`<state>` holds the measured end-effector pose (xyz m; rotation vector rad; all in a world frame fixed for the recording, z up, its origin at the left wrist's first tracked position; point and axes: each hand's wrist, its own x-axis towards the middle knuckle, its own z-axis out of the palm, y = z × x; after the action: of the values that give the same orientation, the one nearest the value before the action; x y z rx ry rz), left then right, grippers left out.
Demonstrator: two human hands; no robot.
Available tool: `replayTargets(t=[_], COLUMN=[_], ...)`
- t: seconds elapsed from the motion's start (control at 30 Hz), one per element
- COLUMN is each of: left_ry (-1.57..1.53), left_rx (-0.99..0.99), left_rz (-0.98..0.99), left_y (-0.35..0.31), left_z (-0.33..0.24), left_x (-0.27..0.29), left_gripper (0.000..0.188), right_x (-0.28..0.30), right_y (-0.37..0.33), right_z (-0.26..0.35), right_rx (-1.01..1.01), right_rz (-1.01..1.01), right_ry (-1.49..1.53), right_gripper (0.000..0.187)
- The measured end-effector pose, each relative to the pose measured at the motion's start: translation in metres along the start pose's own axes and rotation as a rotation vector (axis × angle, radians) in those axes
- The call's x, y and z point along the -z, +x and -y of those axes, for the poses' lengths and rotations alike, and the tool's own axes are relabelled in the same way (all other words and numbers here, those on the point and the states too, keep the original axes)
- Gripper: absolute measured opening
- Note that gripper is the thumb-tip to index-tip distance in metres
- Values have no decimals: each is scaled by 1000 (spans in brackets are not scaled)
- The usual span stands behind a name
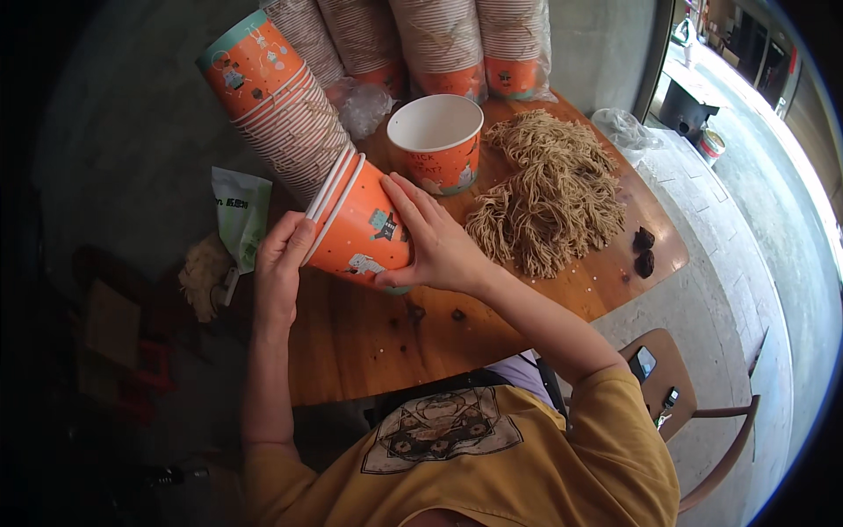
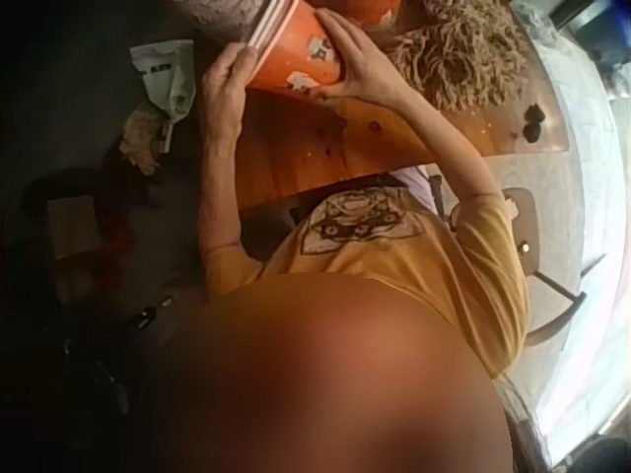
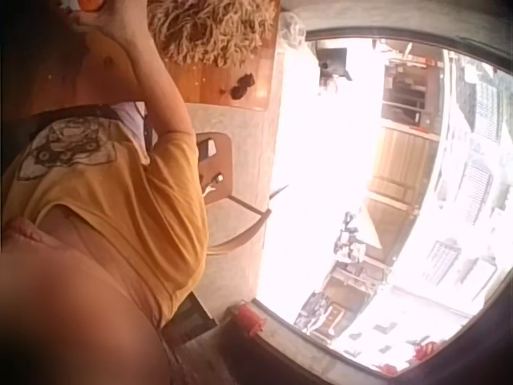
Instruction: Threading and tying string handles onto paper bowls.
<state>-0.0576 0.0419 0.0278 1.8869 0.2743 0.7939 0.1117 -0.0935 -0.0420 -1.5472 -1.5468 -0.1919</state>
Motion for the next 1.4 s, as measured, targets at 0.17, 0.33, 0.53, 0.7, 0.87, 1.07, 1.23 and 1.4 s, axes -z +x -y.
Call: replayTargets(t=[0.17,0.33,0.53,0.7,0.87,1.07,1.23,1.4], left_ry=[258,413,545,572,621,693,829,776], left_rx=[-94,-188,-50,-55,-129,-382,-522,-495], left_rz=[-185,63,244,202,127,-139,-341,-536], left_y=[13,19,11,17,28,39,35,16], left_z=[-17,-1,-4,-7,-7,-51,-63,-43], left_x=[36,22,-3,0,-3,29,73,113], left_gripper=[20,20,20,18,17,20,22,20], right_x=[-24,-39,-46,-55,-64,-68,-58,-66], right_y=[-14,-19,-21,-22,-24,-25,-25,-29], right_z=[-17,-20,-23,-27,-29,-35,-39,-51], right_rx=[-103,-135,-93,-71,-134,-154,-204,-229], right_rz=[-1,-71,-104,-112,-110,-127,-154,-271], right_ry=[226,259,234,241,335,498,536,542], right_gripper=[115,118,120,120,121,120,120,120])
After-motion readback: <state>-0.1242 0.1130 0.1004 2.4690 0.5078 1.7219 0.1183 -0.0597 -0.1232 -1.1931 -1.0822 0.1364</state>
